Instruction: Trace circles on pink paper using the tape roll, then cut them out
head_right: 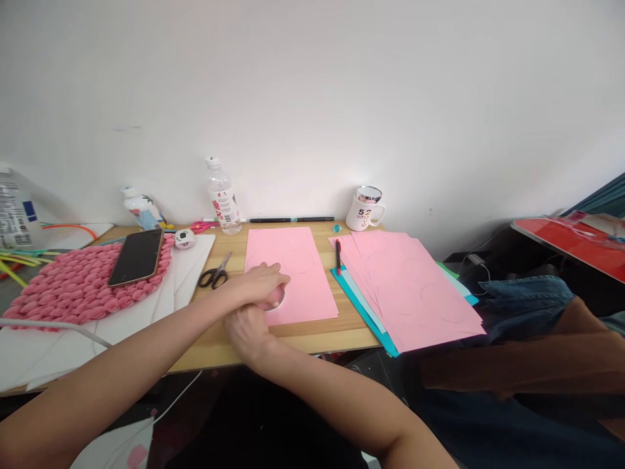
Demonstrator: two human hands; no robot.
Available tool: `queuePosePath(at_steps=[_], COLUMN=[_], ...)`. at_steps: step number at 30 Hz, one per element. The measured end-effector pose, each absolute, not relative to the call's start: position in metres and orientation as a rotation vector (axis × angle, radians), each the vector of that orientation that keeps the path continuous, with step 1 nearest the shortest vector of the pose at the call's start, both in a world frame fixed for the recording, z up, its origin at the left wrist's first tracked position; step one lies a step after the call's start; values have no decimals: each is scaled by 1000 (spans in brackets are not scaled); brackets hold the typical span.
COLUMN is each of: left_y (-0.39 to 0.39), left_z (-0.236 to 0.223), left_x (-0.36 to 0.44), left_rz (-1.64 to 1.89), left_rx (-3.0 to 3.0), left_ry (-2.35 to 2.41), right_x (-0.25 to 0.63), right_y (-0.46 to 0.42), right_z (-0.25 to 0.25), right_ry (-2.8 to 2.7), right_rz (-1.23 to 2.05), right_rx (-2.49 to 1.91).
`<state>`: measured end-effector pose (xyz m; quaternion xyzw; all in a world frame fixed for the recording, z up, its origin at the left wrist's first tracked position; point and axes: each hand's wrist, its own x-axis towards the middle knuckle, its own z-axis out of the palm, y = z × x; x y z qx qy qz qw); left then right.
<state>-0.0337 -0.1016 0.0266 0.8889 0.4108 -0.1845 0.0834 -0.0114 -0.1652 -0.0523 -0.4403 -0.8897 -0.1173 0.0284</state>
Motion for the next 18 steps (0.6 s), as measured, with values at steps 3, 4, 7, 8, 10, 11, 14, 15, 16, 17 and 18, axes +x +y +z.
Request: queuePosePath(at_steps=[3, 4, 7, 8, 10, 11, 14, 15, 16, 17, 18], left_y=[-103, -103, -101, -100, -99, -98, -99, -99, -100, -101, -102], left_z=[29, 29, 28, 28, 27, 27, 28, 29, 29, 29, 29], left_x=[-33, -33, -33, -33, -32, -32, -32, -32, -33, -34, -34], left_rz=[-567, -572, -573, -571, -570, -573, -580, -578, -575, -570, -561], left_rx=[2640, 2627, 2607, 2611, 2626, 2634, 2649, 2652, 2652, 2651, 2650], left_ry=[1247, 1253, 1245, 1238, 1228, 1221, 1209, 1208, 1209, 1212, 1216], right_x=[-5, -2, 14, 20, 33, 40, 58, 63, 70, 77, 84], right_y=[-172, -175, -184, -186, -187, -187, -184, -183, -181, -180, -178], right_z=[-53, -52, -49, -48, -48, -49, -54, -55, -56, -57, -56], right_ry=[-2748, -2754, -2755, -2749, -2746, -2749, -2778, -2796, -2815, -2834, -2850], right_rz=[-492, -517, -597, -622, -652, -653, -643, -631, -612, -583, -538], right_rx=[-1443, -1431, -1369, -1333, -1244, -1206, -1112, -1083, -1057, -1037, -1026])
